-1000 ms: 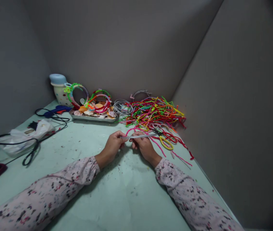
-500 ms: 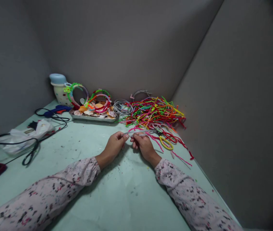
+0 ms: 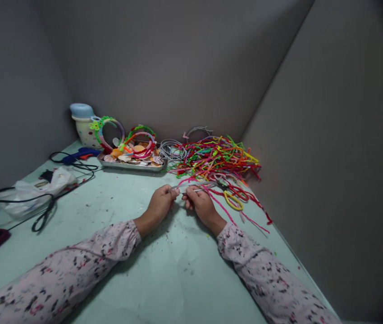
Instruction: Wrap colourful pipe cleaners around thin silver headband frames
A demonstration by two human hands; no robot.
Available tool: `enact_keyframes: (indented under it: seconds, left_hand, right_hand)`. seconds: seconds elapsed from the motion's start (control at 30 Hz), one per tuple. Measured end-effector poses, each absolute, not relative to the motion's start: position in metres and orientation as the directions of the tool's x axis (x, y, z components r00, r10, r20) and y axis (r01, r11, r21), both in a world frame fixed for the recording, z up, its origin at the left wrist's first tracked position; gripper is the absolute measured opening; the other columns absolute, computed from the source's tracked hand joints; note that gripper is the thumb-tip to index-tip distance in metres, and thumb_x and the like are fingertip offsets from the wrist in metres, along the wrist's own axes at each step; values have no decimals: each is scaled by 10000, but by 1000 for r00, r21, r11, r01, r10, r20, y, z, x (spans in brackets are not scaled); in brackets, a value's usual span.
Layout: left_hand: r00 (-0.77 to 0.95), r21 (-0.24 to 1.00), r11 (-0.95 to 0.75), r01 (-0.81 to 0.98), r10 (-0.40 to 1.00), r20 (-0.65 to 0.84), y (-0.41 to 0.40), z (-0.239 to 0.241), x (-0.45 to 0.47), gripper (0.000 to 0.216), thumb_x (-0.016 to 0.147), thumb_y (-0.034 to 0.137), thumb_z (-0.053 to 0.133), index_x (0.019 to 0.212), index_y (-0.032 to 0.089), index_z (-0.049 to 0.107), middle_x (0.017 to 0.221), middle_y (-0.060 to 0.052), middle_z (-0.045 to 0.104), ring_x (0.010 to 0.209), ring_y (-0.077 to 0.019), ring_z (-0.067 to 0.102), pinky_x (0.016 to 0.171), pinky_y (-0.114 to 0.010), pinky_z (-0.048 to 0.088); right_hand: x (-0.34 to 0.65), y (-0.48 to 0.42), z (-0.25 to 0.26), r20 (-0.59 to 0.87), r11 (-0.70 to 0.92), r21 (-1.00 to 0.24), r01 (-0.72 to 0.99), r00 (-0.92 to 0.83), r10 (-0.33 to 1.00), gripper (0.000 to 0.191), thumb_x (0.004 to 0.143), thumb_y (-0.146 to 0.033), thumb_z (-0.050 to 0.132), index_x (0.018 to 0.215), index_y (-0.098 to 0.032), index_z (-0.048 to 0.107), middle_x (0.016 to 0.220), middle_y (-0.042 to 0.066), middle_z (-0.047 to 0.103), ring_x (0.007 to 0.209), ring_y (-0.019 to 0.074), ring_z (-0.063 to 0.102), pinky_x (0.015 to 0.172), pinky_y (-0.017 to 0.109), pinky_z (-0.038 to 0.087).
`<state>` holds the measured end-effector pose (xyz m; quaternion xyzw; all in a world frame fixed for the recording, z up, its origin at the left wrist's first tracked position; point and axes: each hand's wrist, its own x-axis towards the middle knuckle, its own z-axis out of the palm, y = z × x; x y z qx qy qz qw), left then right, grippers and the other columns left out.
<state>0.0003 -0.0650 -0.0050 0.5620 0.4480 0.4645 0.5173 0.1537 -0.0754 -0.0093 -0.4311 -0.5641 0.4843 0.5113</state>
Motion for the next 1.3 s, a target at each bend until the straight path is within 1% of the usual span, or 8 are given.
enact_keyframes:
  seconds: [0.33,0.53,0.63,0.77,0.9,1.1,1.3]
  left_hand:
    - [141,998,-35,47,990,28,-68,1,2,247,729,341,562,569,176,472,469,48,430,447,-93,372,456,-236,266]
    - [132,995,-37,96,991,24,-67,3,1,234,723,323,545,556,179,465,445,47,421,434,-97,359,445,-240,256]
    - [139,995,-63,81,989,51,-66,-1,1,259,741,365,560,583,180,471,457,52,418,436,-95,357,446,-234,255]
    - [153,991,-104,79,984,91,-66,-5,0,286,766,435,578,661,179,505,497,50,453,461,-98,383,466,-223,278]
    - [157,994,-90,56,984,80,-67,-3,0,270,772,435,574,716,173,545,526,43,476,472,-102,406,469,-220,288]
    - [146,985,-127,117,983,109,-64,-7,1,270,783,408,540,650,174,529,496,39,467,472,-110,416,471,-225,293]
    - [132,977,-122,173,986,100,-63,-8,1,243,767,358,526,602,182,503,476,42,464,470,-114,417,475,-230,296]
  right_hand:
    - [154,-76,-12,153,153,-988,-4,-122,981,354,828,-518,533,732,-178,564,554,-30,562,461,92,467,458,218,360]
    - [153,-78,-11,155,156,-988,-4,-137,978,367,825,-529,535,736,-175,574,562,-27,573,461,89,464,460,216,360]
    - [154,-76,-11,143,143,-990,-11,-131,981,390,816,-550,536,720,-174,579,540,-22,570,452,92,467,446,214,357]
    - [154,-73,-12,122,119,-992,-33,-98,988,402,822,-540,536,679,-166,582,511,-15,558,435,86,464,439,208,353]
    - [155,-72,-13,112,107,-993,-58,-83,990,391,811,-531,557,684,-163,592,549,-4,585,437,81,470,434,205,355]
    - [155,-72,-13,114,112,-993,-28,-88,990,402,814,-543,548,687,-164,588,516,-12,567,436,86,471,432,204,352]
    - [155,-73,-13,135,138,-990,15,-101,986,406,817,-554,531,697,-170,588,519,-15,563,444,91,465,440,212,355]
